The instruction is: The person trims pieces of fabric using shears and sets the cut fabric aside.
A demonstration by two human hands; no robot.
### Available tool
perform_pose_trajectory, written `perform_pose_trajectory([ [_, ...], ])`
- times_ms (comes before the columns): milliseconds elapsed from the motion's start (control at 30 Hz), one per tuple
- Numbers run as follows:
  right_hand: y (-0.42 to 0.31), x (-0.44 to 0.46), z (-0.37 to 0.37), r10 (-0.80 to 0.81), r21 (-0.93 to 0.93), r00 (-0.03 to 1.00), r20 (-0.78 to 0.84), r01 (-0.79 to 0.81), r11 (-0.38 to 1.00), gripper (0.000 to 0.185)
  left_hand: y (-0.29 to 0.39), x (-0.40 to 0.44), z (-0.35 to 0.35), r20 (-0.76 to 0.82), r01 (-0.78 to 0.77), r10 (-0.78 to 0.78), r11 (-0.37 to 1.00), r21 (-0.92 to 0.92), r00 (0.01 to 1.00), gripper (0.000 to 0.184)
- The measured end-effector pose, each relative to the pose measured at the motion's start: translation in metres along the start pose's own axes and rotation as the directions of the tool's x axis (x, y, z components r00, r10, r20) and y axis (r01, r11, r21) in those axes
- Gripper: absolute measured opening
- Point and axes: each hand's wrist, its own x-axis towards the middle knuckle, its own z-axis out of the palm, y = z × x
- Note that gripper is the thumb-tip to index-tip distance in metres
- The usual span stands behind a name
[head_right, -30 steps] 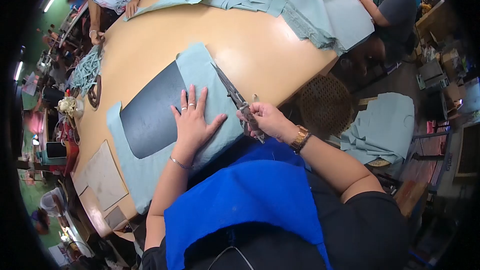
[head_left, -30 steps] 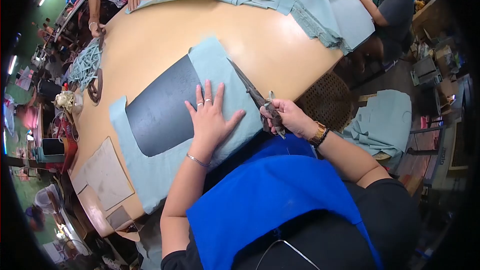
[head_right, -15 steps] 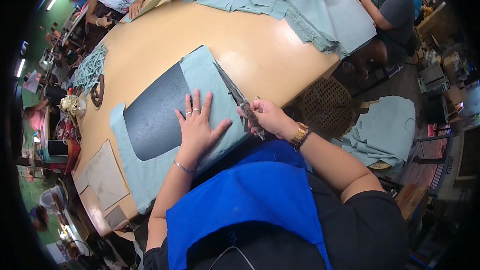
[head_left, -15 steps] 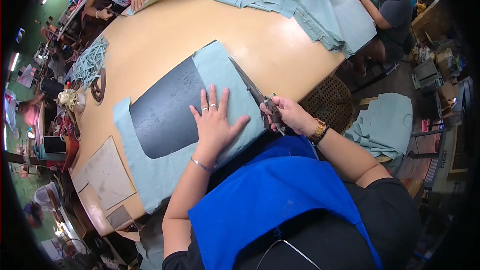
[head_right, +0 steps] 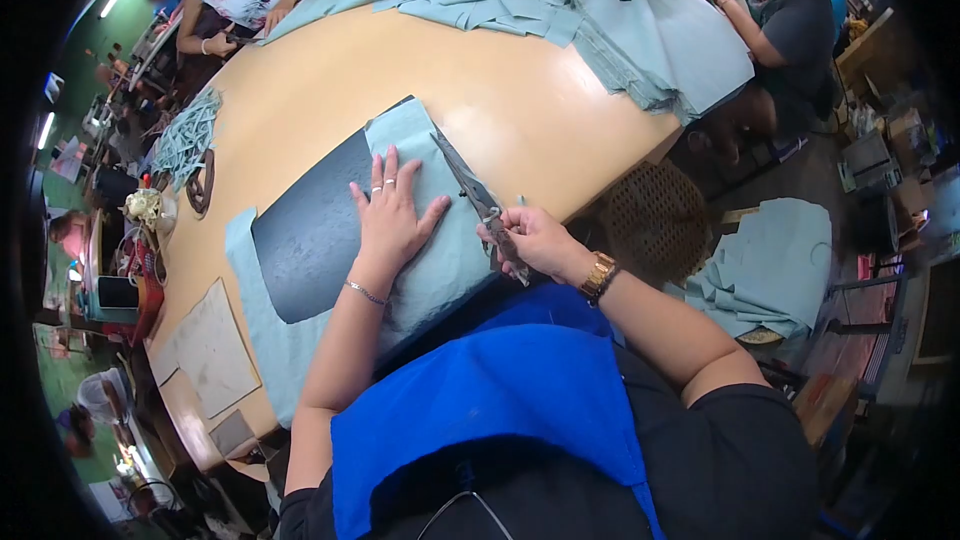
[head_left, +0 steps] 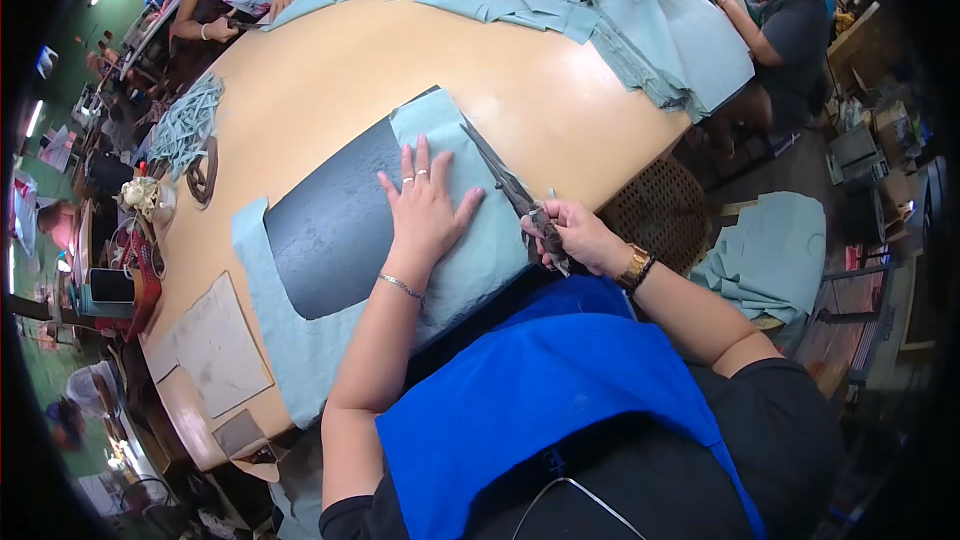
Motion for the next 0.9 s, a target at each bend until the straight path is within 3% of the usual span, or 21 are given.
perform_pose_trajectory([
  [100, -0.005, -0.001, 0.001, 0.036, 0.147, 0.999, 0.021, -0.039, 0.988, 0.039, 0.000, -0.002, 0.002, 0.022, 0.010, -0.009, 1.000, -0.009, 1.000, 0.074],
  [300, -0.006, 0.005, 0.002, 0.042, 0.037, 0.999, -0.003, -0.042, 0.998, 0.040, 0.005, -0.007, -0.002, 0.042, 0.011, -0.012, 1.000, 0.023, 0.999, 0.076],
  [500, 0.002, 0.001, 0.003, -0.015, 0.028, 1.000, -0.021, 0.016, 0.999, 0.039, 0.005, -0.008, -0.002, 0.035, 0.016, -0.017, 1.000, 0.025, 0.999, 0.076],
  [900, -0.013, 0.013, 0.005, 0.026, 0.054, 0.999, -0.032, -0.024, 0.998, 0.041, 0.011, -0.018, -0.004, 0.049, 0.014, -0.014, 1.000, 0.001, 0.999, 0.077],
])
